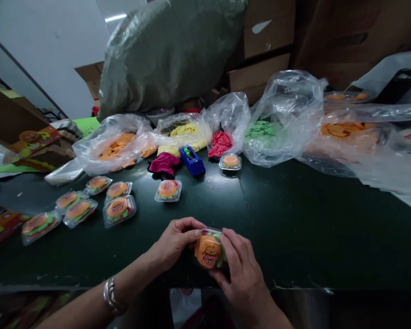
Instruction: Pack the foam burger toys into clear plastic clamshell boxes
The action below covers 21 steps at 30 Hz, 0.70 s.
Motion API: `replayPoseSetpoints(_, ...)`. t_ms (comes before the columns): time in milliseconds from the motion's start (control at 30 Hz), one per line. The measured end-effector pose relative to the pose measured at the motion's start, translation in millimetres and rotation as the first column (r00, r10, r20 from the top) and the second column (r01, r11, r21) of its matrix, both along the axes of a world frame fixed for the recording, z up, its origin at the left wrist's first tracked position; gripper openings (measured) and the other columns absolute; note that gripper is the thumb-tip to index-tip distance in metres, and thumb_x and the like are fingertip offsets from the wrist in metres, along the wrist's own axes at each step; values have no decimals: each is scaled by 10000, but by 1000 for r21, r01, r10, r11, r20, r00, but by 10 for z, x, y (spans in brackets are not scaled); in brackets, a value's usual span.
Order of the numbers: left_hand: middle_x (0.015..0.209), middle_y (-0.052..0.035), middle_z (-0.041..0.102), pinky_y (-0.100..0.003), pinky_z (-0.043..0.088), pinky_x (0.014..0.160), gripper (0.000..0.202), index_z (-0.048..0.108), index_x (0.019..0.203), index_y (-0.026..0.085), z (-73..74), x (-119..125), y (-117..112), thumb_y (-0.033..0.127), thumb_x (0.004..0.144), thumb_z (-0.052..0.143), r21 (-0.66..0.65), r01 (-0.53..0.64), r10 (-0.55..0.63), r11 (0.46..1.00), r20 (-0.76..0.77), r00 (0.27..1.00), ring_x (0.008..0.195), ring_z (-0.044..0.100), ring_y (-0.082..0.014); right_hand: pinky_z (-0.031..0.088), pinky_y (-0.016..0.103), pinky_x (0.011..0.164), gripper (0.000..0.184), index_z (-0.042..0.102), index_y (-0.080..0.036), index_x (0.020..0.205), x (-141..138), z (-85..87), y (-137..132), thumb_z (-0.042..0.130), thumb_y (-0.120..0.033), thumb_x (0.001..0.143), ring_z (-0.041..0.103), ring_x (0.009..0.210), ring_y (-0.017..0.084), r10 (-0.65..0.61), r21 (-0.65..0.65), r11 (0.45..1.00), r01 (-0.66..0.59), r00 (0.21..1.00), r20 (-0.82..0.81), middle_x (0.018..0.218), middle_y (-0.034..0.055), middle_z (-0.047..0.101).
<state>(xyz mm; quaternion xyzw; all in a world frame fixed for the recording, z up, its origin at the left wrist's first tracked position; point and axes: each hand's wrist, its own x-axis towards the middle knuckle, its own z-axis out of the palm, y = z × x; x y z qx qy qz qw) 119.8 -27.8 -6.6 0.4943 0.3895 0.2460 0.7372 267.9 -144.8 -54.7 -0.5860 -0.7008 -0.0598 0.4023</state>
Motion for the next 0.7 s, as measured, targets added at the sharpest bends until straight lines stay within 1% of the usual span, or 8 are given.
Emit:
replayPoseSetpoints(167, 663, -2, 653, -228, 419, 640, 213, 685, 683, 128, -4, 29, 17, 292, 598, 792, -16, -12, 13, 1000, 60, 998, 629, 546, -116, 498, 516, 899, 669, 244, -205, 1440, 37, -70, -8, 568, -187, 855, 487, 1133, 333, 10, -29, 1000, -10, 1000, -28, 1290, 173, 443)
replayPoseSetpoints(333, 684, 0, 645, -221, 402, 610, 243, 675, 752, 124, 11, 28, 149, 294, 621, 790, -108, 162, -155, 981, 67, 986, 604, 532, -105, 500, 508, 916, 699, 267, -211, 1432, 44, -158, 28, 603, -186, 820, 494, 1148, 337, 9, -62, 998, -12, 999, -45, 1305, 159, 459)
replayPoseSetpoints(400, 728, -10, 650, -223, 406, 635, 255, 684, 801, 119, 44, 35, 172, 302, 649, 776, -94, 204, -200, 974, 52, 978, 639, 541, -109, 501, 500, 922, 686, 285, -216, 1424, 44, -131, 53, 600, -163, 817, 505, 1147, 328, 3, -53, 999, -5, 999, -50, 1306, 156, 471)
replayPoseSetpoints(467, 747, -21, 655, -232, 414, 665, 265, 691, 797, 109, 88, 27, 139, 309, 646, 777, -50, 168, -167, 984, 36, 985, 672, 552, -122, 491, 497, 941, 671, 302, -228, 1418, 52, -57, 36, 585, -129, 818, 511, 1157, 317, 15, -44, 999, -18, 998, -61, 1307, 150, 486)
replayPoseSetpoints(533, 700, -17, 646, -234, 411, 646, 259, 686, 744, 106, 134, -27, 28, 313, 624, 784, -24, 96, -95, 995, 15, 995, 646, 543, -126, 479, 484, 967, 665, 329, -249, 1408, 60, 38, -64, 601, -134, 813, 507, 1186, 311, 60, -86, 994, -69, 993, -105, 1342, 139, 482)
replayPoseSetpoints(600, 654, -6, 629, -225, 398, 608, 235, 686, 719, 112, 163, -147, -169, 312, 636, 775, -19, 57, -57, 998, -17, 998, 608, 523, -119, 490, 438, 963, 676, 352, -269, 1400, 41, 110, -263, 654, -206, 798, 498, 1219, 310, 90, -182, 974, -135, 968, -235, 1395, 125, 458)
replayPoseSetpoints(667, 653, 1, 617, -213, 394, 599, 195, 699, 711, 118, 144, -323, -439, 300, 673, 758, -5, 60, -60, 998, -46, 997, 613, 516, -114, 520, 358, 911, 610, 398, -290, 1366, -42, 128, -527, 657, -283, 813, 550, 1172, 277, 24, -291, 940, -177, 886, -463, 1355, 97, 513)
replayPoseSetpoints(700, 664, 2, 617, -210, 400, 610, 175, 707, 711, 123, 107, -423, -591, 291, 689, 751, -16, 65, -65, 998, -50, 997, 629, 524, -115, 536, 314, 857, 510, 455, -293, 1312, -114, 116, -666, 633, -308, 835, 603, 1090, 248, -40, -340, 919, -199, 811, -583, 1257, 76, 586)
